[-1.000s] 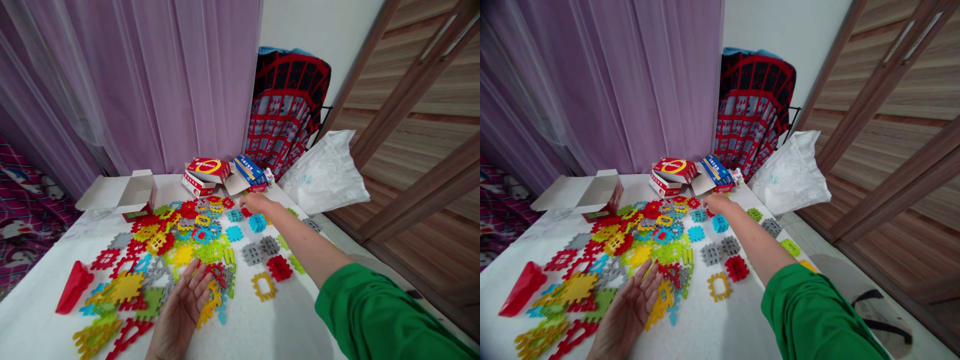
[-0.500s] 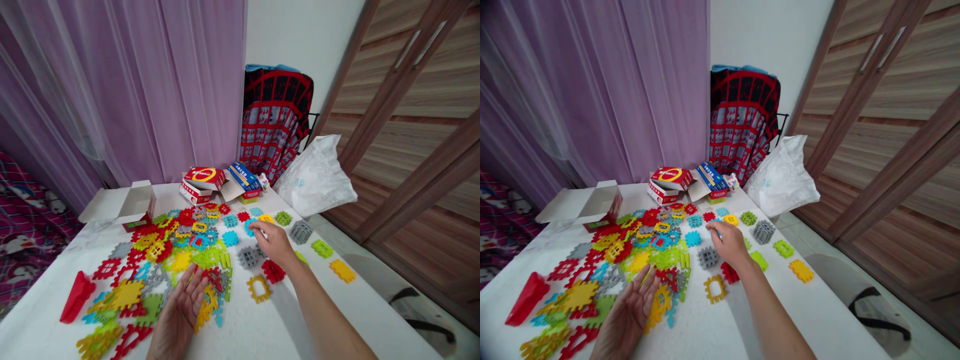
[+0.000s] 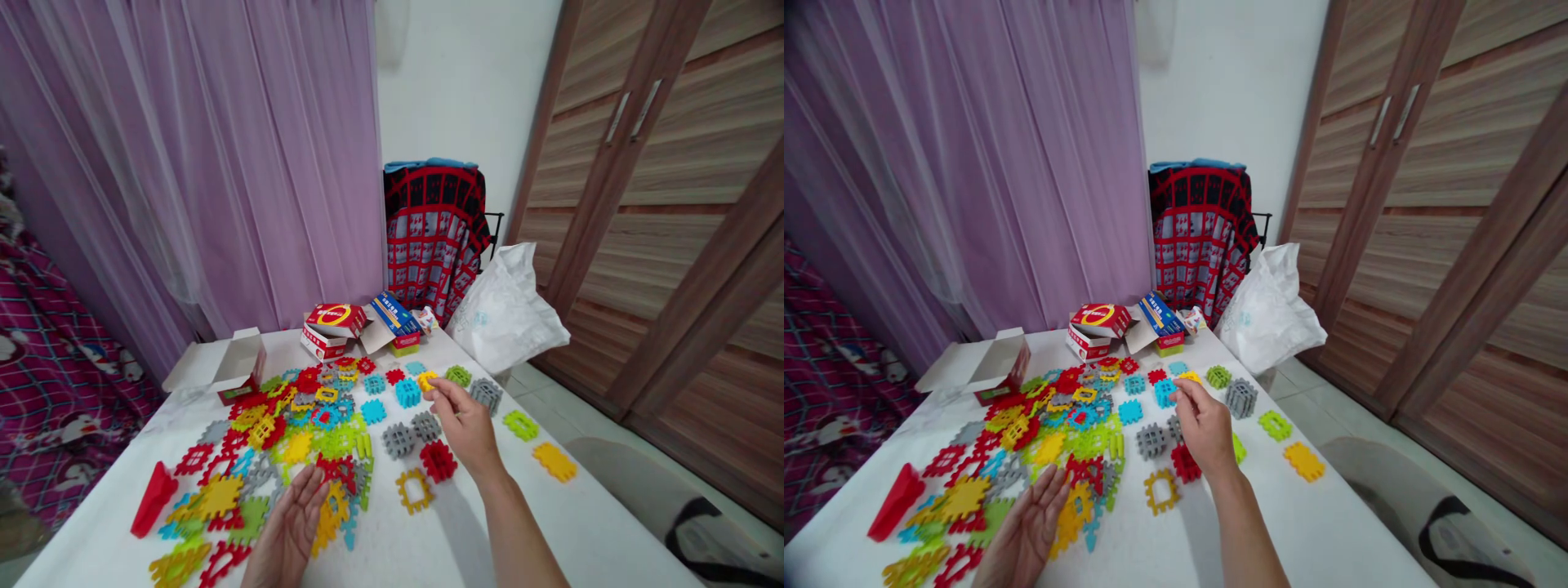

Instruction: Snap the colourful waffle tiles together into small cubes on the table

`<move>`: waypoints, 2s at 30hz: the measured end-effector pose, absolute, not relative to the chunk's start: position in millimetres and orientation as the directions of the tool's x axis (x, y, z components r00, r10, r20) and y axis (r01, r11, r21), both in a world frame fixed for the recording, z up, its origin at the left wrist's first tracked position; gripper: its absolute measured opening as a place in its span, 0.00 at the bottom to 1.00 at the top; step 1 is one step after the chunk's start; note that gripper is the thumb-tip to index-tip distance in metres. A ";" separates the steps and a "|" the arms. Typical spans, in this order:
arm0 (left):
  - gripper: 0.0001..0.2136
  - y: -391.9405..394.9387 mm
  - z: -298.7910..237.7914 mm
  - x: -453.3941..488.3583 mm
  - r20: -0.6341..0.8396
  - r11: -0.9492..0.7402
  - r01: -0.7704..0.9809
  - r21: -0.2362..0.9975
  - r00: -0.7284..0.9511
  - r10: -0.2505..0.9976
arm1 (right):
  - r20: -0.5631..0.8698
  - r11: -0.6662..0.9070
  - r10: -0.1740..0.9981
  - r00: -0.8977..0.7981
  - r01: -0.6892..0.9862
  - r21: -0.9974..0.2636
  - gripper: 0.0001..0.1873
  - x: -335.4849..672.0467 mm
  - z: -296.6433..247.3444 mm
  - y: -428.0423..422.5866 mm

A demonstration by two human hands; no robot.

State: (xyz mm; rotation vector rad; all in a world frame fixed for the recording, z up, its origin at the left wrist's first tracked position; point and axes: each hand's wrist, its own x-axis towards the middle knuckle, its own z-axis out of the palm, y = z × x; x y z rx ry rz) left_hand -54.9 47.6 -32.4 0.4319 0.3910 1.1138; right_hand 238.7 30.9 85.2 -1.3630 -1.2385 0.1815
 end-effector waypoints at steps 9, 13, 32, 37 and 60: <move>0.17 32.0 -29.2 -59.1 -0.264 0.300 -0.774 0.557 0.177 0.948 | 0.578 0.355 0.676 0.458 0.484 -0.800 0.15 252.0 105.3 15.9; 0.15 17.8 -23.7 -59.9 -0.293 0.267 -0.751 0.604 0.102 0.951 | 0.597 0.388 0.651 0.469 0.470 -0.793 0.15 253.3 111.3 11.2; 0.14 -7.8 6.2 -54.4 -0.392 0.275 -0.772 0.573 0.036 0.919 | 0.662 0.397 0.675 0.326 0.596 -0.698 0.17 238.7 123.2 -7.3; 0.11 -9.2 2.2 -56.2 -0.371 0.295 -0.741 0.603 0.067 0.926 | 0.677 0.413 0.679 0.284 0.615 -0.672 0.16 231.5 125.6 -8.3; 0.13 -6.0 6.2 -54.7 -0.395 0.308 -0.670 0.675 0.024 0.919 | 0.729 0.386 0.592 0.342 0.674 -0.630 0.14 282.1 140.5 -8.6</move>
